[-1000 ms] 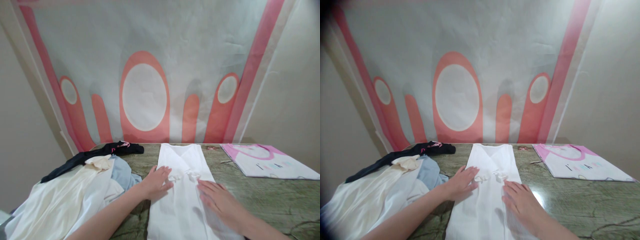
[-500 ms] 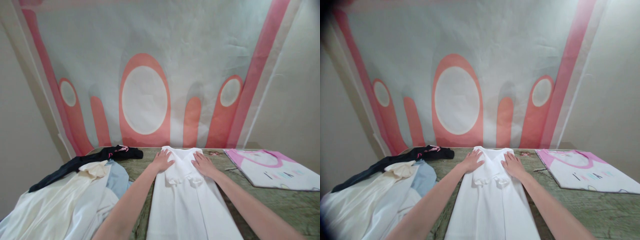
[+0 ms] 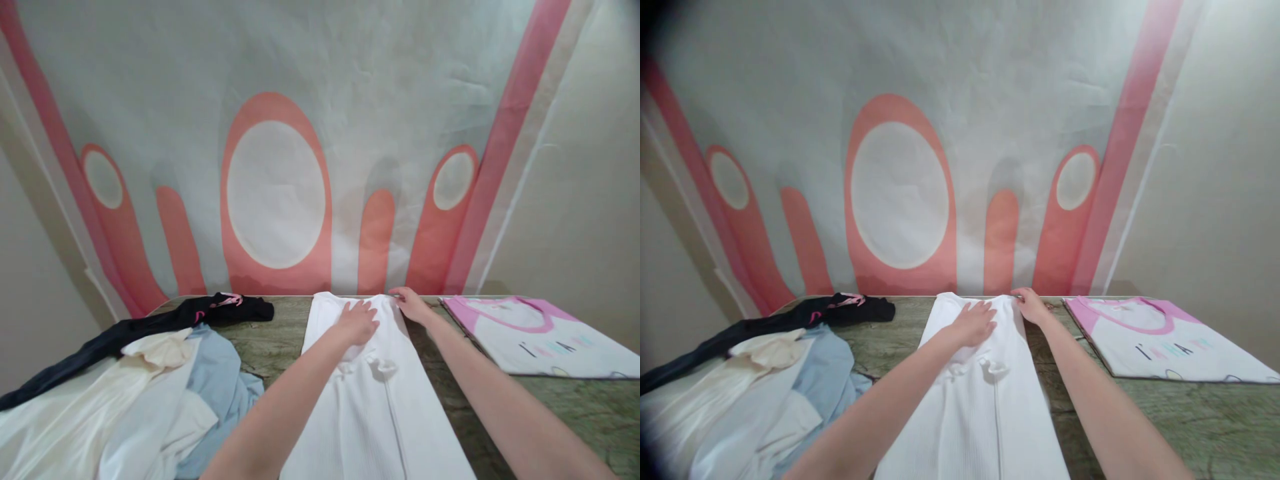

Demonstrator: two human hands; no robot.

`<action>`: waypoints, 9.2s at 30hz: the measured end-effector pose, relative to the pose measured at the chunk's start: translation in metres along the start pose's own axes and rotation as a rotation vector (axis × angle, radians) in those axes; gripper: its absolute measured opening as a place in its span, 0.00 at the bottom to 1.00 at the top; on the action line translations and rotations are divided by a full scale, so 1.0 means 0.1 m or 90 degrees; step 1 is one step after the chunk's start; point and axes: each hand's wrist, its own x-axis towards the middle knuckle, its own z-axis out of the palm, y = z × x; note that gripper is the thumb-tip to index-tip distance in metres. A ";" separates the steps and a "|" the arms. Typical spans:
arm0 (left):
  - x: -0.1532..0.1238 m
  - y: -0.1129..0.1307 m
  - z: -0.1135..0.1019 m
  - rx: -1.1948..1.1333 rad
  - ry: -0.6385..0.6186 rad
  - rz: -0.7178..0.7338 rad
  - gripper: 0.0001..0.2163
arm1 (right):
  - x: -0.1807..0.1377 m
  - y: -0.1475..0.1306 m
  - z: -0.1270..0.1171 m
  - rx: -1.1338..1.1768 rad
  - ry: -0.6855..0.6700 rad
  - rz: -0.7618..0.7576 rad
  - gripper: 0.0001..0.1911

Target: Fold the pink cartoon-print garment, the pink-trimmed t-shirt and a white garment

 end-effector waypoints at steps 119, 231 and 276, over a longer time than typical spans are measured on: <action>-0.28 -1.27 0.11 0.028 0.121 -0.124 0.16 | -0.68 -1.78 0.76 -0.111 -0.108 -0.327 0.24; -0.88 0.52 -0.16 0.029 0.112 0.205 0.09 | -1.69 -0.98 -0.26 0.205 0.063 -0.060 0.07; -0.94 0.38 -0.08 -0.071 0.217 0.132 0.13 | -1.70 -0.86 -0.26 0.111 0.030 -0.221 0.18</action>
